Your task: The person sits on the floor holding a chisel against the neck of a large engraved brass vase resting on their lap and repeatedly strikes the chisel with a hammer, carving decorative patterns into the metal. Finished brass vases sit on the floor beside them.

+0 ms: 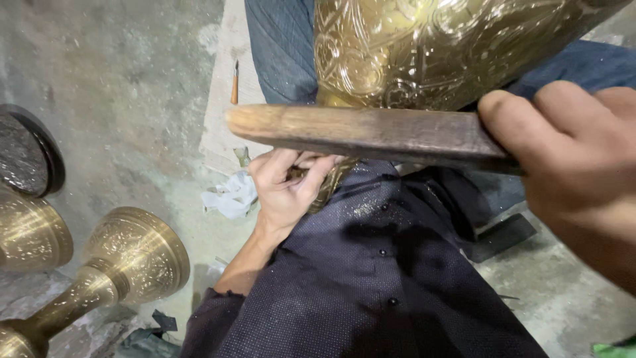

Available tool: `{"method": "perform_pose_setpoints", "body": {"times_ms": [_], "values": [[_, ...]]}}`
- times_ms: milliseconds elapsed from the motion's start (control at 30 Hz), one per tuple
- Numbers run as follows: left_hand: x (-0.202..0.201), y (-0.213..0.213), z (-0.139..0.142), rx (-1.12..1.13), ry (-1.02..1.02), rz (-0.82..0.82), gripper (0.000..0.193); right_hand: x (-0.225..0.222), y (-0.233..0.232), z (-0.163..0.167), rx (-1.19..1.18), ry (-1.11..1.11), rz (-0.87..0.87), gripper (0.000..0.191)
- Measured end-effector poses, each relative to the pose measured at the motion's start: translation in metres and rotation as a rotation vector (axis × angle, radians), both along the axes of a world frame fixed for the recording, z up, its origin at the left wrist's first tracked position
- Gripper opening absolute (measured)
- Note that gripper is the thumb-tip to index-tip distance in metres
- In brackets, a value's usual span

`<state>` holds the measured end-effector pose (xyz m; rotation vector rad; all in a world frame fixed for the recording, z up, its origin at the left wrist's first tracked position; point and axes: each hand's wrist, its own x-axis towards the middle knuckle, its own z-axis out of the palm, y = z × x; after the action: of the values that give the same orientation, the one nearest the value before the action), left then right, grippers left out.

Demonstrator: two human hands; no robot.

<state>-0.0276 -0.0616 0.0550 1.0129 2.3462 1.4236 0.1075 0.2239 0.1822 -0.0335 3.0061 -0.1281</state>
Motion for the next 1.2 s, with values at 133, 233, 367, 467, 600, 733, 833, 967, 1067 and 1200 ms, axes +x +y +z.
{"method": "perform_pose_setpoints", "body": {"times_ms": [133,233,367,467,600,733,833,967,1067,1200], "values": [[-0.016,0.001,-0.004,0.155,-0.284,0.18,0.025,0.02,0.007,-0.016,-0.217,0.075,-0.142,0.034],[-0.04,-0.003,0.008,0.336,-0.606,0.087,0.022,0.04,0.004,-0.042,-0.502,0.174,-0.484,0.034],[-0.057,0.004,0.024,0.196,-0.64,-0.098,0.026,0.063,0.003,-0.084,-1.088,0.289,-0.632,0.032],[-0.06,0.018,0.028,0.062,-0.61,-0.269,0.024,0.073,-0.01,-0.11,-1.09,0.378,-0.682,0.024],[-0.062,0.033,0.025,-0.057,-0.438,-0.43,0.032,0.082,-0.029,-0.131,-1.158,0.417,-0.804,0.023],[-0.06,0.033,0.021,-0.048,-0.345,-0.495,0.049,0.098,-0.034,-0.141,-1.109,0.379,-0.761,0.028],[-0.059,0.031,0.017,-0.034,-0.259,-0.523,0.049,0.106,-0.029,-0.145,-1.02,0.375,-0.69,0.023],[-0.058,0.029,0.012,-0.012,-0.22,-0.498,0.055,0.109,-0.019,-0.14,-0.847,0.277,-0.647,0.02],[-0.059,0.026,0.009,-0.036,-0.234,-0.489,0.055,0.107,-0.012,-0.13,-0.662,0.299,-0.587,0.032],[-0.059,0.024,0.003,-0.011,-0.248,-0.504,0.052,0.104,-0.007,-0.122,-0.7,0.271,-0.609,0.04]]}}
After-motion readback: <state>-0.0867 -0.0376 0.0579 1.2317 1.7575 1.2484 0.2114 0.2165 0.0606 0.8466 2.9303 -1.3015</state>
